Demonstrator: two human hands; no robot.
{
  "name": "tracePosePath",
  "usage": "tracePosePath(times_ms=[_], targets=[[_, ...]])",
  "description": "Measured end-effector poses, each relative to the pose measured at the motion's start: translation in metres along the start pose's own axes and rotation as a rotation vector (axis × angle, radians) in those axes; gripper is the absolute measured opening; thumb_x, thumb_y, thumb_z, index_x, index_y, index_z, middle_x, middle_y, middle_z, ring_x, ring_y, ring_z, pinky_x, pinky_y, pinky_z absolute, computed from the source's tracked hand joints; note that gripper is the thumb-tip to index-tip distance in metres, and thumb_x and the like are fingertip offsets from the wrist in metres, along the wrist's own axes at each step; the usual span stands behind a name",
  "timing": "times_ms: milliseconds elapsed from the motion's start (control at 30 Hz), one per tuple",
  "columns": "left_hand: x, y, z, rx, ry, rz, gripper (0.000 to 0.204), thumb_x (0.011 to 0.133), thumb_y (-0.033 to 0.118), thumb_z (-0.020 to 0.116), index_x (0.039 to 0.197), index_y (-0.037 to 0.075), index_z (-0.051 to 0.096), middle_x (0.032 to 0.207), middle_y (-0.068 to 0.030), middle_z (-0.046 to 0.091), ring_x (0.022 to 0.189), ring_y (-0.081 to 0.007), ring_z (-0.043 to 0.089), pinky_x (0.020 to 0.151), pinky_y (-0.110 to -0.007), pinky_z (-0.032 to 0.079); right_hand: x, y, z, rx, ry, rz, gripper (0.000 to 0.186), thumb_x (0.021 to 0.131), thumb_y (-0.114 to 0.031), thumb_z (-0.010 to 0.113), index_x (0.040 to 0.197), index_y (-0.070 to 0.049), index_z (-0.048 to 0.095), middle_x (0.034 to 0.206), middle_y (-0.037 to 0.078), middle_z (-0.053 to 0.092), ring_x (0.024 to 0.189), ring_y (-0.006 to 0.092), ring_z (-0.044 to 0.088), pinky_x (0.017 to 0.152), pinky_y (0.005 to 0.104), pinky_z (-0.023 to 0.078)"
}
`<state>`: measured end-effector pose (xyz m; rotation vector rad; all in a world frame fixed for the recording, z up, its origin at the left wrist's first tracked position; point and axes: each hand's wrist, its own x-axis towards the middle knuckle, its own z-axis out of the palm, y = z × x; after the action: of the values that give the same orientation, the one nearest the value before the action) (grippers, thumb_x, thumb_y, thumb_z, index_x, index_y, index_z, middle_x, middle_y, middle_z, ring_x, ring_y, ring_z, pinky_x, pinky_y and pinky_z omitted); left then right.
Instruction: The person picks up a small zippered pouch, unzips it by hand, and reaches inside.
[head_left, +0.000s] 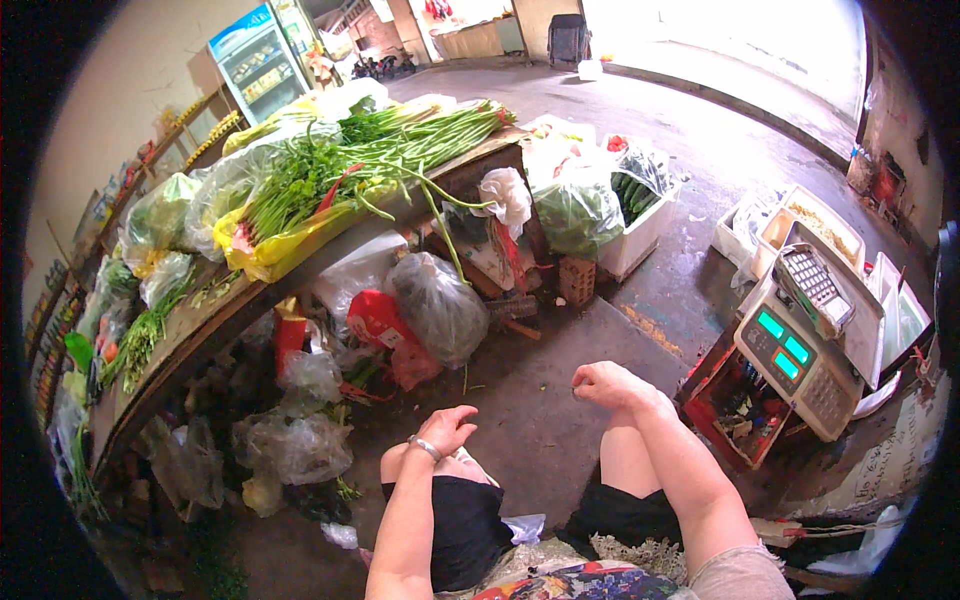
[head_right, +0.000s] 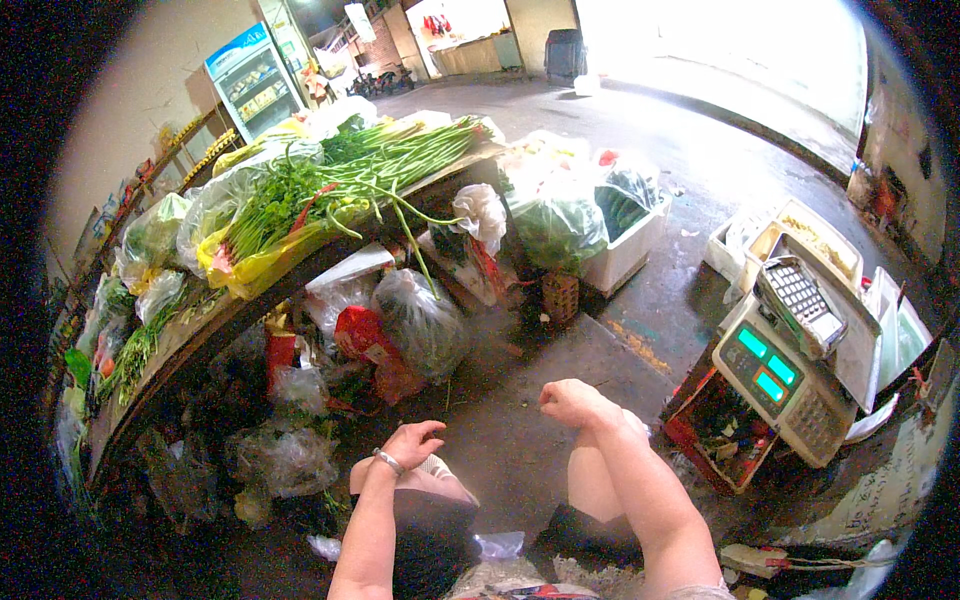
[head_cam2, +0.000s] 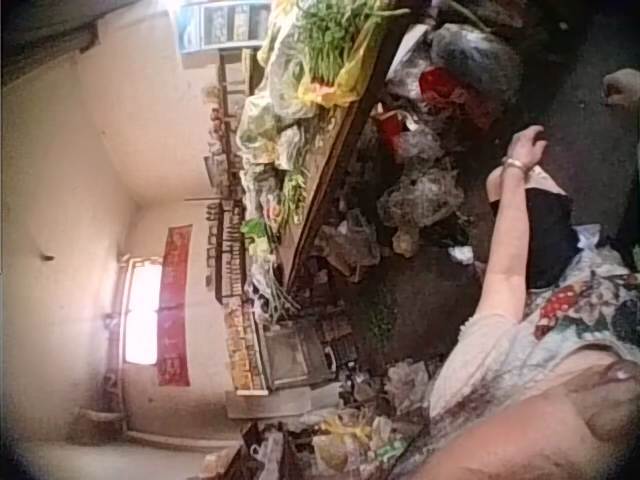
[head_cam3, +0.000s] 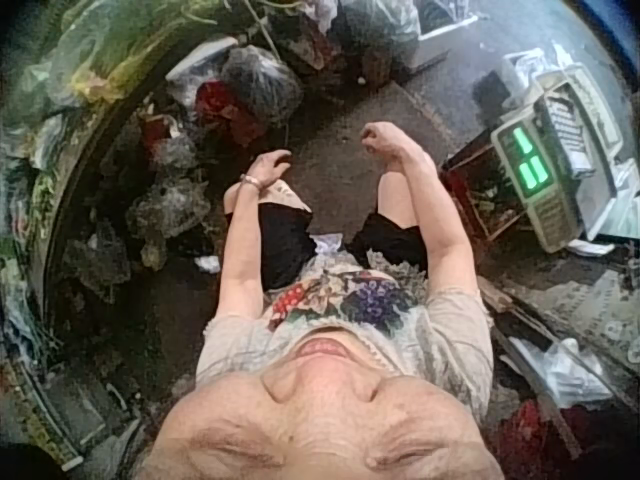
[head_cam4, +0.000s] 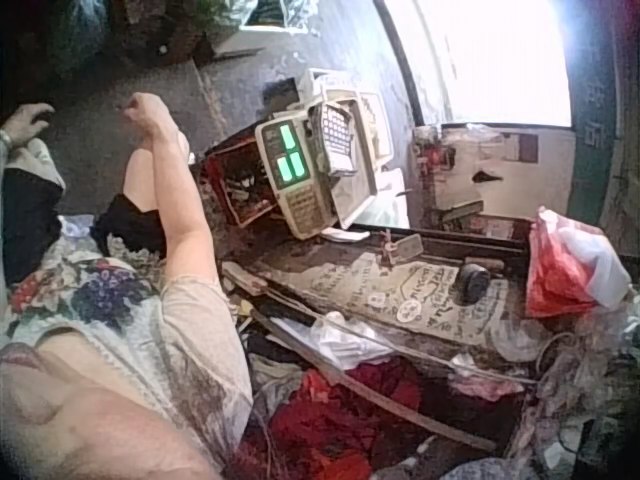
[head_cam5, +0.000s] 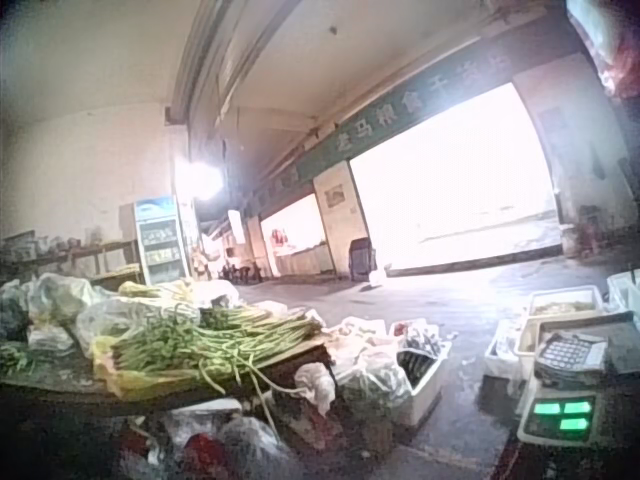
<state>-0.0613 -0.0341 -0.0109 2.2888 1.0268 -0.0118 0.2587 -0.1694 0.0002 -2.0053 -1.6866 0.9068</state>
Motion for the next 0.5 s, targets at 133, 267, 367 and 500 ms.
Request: tracePosePath(times_ms=[133, 267, 367, 500], targets=[[-0.0005, 0.0005, 0.0000, 0.009, 0.003, 0.004, 0.038, 0.084, 0.023, 0.065, 0.120, 0.012, 0.061, 0.107, -0.0161, 0.068, 0.102, -0.0328, 0.064, 0.090, -0.039, 0.050, -0.0008, 0.0008, 0.0003, 0.002, 0.003, -0.004, 0.028, 0.081, -0.021, 0.060, 0.105, -0.008, 0.068, 0.105, 0.016, 0.068, 0.104, 0.0329, 0.062, 0.091, 0.0393, 0.049], [-0.0005, 0.0074, 0.0000, 0.013, -0.003, 0.002, 0.038, 0.084, 0.023, 0.064, 0.120, 0.012, 0.062, 0.108, -0.0156, 0.068, 0.102, -0.0326, 0.064, 0.090, -0.039, 0.050, -0.0036, 0.0049, 0.0002, 0.037, 0.020, -0.010, 0.026, 0.081, -0.020, 0.060, 0.103, -0.008, 0.068, 0.101, 0.016, 0.068, 0.100, 0.0333, 0.063, 0.088, 0.0399, 0.050], [-0.0022, 0.0013, -0.0004, 0.017, 0.023, 0.014, 0.037, 0.084, 0.024, 0.064, 0.119, 0.012, 0.063, 0.109, -0.0154, 0.067, 0.103, -0.0326, 0.063, 0.090, -0.040, 0.050, -0.0011, 0.0038, 0.0000, 0.037, 0.010, -0.022, 0.027, 0.082, -0.020, 0.060, 0.104, -0.006, 0.067, 0.101, 0.016, 0.068, 0.098, 0.0323, 0.064, 0.086, 0.0394, 0.050], [-0.0030, 0.0069, -0.0043, 0.028, -0.002, -0.013, 0.037, 0.083, 0.024, 0.064, 0.117, 0.011, 0.063, 0.110, -0.0159, 0.067, 0.104, -0.0334, 0.063, 0.091, -0.040, 0.050, 0.0024, 0.0092, 0.0046, 0.027, 0.022, -0.034, 0.028, 0.082, -0.019, 0.061, 0.105, -0.004, 0.066, 0.102, 0.017, 0.068, 0.097, 0.0316, 0.064, 0.086, 0.0389, 0.050]])
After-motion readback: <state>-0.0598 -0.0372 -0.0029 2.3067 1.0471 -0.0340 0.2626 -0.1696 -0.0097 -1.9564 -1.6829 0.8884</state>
